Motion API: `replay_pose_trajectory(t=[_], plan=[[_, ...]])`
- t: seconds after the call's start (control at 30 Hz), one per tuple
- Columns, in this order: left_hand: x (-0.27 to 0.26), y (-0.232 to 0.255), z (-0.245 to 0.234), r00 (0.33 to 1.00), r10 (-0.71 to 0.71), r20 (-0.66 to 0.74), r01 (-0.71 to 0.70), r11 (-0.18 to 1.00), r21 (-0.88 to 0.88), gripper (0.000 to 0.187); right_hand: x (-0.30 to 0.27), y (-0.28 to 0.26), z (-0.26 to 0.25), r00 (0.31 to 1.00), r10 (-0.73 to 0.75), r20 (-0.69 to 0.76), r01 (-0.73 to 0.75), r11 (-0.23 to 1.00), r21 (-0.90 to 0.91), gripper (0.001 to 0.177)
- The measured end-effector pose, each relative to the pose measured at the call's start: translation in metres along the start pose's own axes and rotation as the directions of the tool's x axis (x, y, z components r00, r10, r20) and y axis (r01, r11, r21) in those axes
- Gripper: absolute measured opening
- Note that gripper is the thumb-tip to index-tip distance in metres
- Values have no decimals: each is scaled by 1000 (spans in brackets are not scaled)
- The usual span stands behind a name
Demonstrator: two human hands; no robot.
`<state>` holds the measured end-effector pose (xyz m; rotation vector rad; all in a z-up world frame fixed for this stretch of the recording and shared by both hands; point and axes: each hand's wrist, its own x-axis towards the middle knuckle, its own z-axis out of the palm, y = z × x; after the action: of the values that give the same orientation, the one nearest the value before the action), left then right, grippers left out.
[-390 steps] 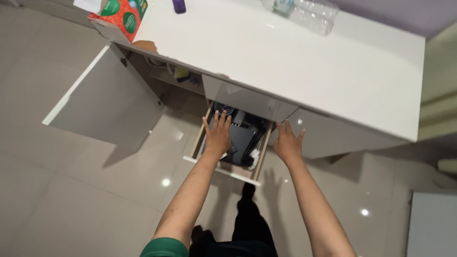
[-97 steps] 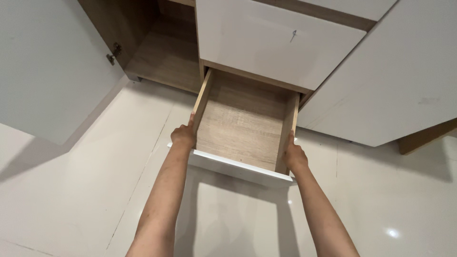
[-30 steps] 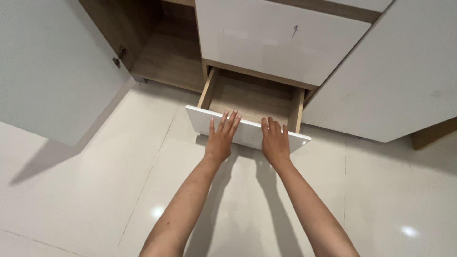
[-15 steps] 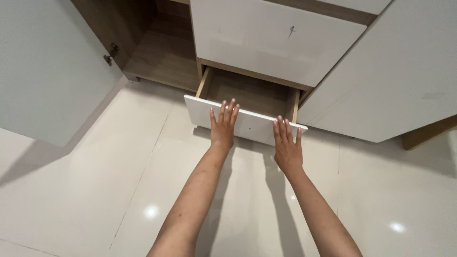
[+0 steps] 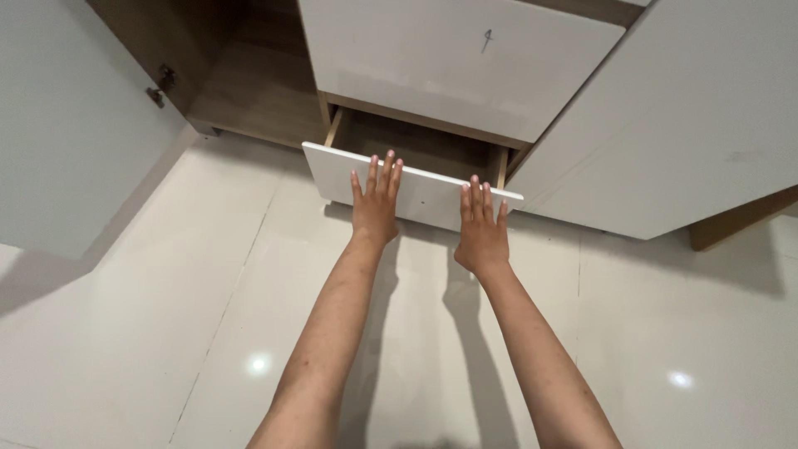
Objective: The person opens and closes multiple doors, drawers, and a window in a bedroom. They manipulate door handles, drawer fronts, and a window latch by hand, then close each item after opening.
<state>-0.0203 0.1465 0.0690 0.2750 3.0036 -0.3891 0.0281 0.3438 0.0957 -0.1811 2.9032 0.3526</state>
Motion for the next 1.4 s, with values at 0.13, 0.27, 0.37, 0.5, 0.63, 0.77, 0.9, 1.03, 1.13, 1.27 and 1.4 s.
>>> replay_pose_trajectory(t=[0.13,0.27,0.37,0.5,0.63,0.77,0.9,1.03,1.13,1.27,1.4], plan=[[14,8,-1,998,-41,45,42,999,-34,125,10,2,-9,1000,0,20,-1,1000,26,111],[21,7,-2,998,-54,-19,54,998,12,127,17,6,-10,1000,-5,3,5,996,87,113],[25,4,-7,999,-46,-6,47,999,25,132,23,8,-8,999,-5,-34,6,999,45,113],[30,2,-17,998,-30,62,31,999,-9,137,32,8,-6,999,16,-34,-15,999,29,112],[35,-2,-21,999,-17,37,19,999,-41,136,40,9,-4,997,30,-78,-29,1000,9,111],[41,-5,-19,1000,-19,12,20,997,-75,133,47,9,-2,998,50,-42,-48,998,36,110],[51,-4,-19,1000,-16,6,17,994,-111,131,57,14,1,994,38,-101,-37,999,14,109],[61,-7,-22,999,-5,47,12,988,-152,132,68,14,2,993,53,-109,-48,998,45,108],[68,-6,-21,999,-2,43,9,987,-162,134,74,15,1,995,60,-82,-58,998,28,109],[76,-5,-19,1000,-14,-5,14,993,-116,136,76,17,-4,989,51,-140,-45,998,44,109],[84,-6,-17,1000,-6,27,10,987,-158,137,81,16,-8,994,72,-82,-67,996,65,112]])
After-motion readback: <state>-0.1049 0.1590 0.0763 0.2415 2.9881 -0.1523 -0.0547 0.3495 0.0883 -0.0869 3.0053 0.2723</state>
